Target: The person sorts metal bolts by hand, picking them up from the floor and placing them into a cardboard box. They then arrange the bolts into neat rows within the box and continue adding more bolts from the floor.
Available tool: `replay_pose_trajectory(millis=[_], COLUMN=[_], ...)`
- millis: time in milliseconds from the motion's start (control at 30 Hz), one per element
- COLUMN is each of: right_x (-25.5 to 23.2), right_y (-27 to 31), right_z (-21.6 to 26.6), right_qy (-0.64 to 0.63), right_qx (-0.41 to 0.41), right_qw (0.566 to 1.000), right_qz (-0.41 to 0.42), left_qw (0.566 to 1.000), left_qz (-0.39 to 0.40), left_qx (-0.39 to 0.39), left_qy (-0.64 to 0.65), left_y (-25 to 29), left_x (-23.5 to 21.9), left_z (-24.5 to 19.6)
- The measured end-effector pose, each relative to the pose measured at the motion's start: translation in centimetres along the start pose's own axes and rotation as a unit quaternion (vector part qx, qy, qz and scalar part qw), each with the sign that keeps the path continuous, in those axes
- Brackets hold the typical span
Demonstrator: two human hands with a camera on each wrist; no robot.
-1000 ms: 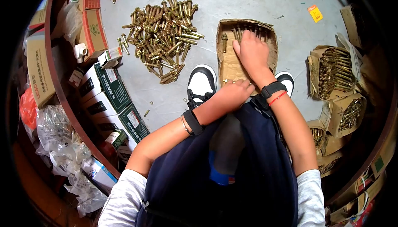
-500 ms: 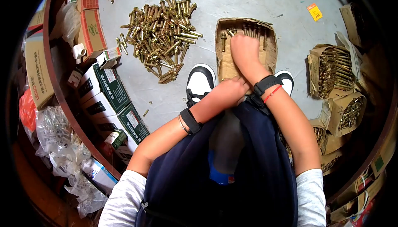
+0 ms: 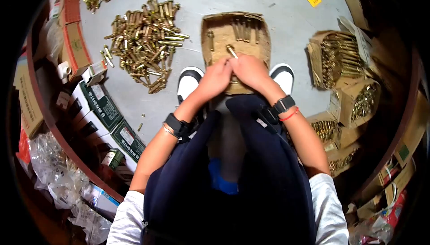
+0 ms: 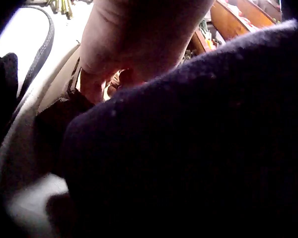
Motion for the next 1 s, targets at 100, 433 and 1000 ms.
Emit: replay_pose_trajectory(millis=[100, 433, 1000], right_x=[0.1, 1.5, 0.5], right_y=[1.2, 0.7, 1.7], right_z=[0.1, -0.3, 0.0], right_qy=[-0.047, -0.006, 0.084], right_qx=[-0.033, -0.159, -0.051], right_qw=[0.998, 0.985, 0.994], right_qz=[-0.012, -0.069, -0.049], left_qw=[0.994, 0.988, 0.991], left_qz=[0.018, -0.034, -0.004], left_qx=[-0.085, -0.142, -0.128], left_qy=[0.071, 0.046, 0.039], left_y=[-0.3, -2.4, -2.8], left_x=[0.5, 1.2, 1.6], left_z=[1.0, 1.7, 1.9])
Point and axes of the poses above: each hand's wrist, its own y-axis away from the middle knuckle, its own x-axis out of the palm, z = x × y, the point moved 5 cm from there along -y, towards the middle knuckle, and after that the axes turned 3 degrees about -x, right-handed, at the moved point
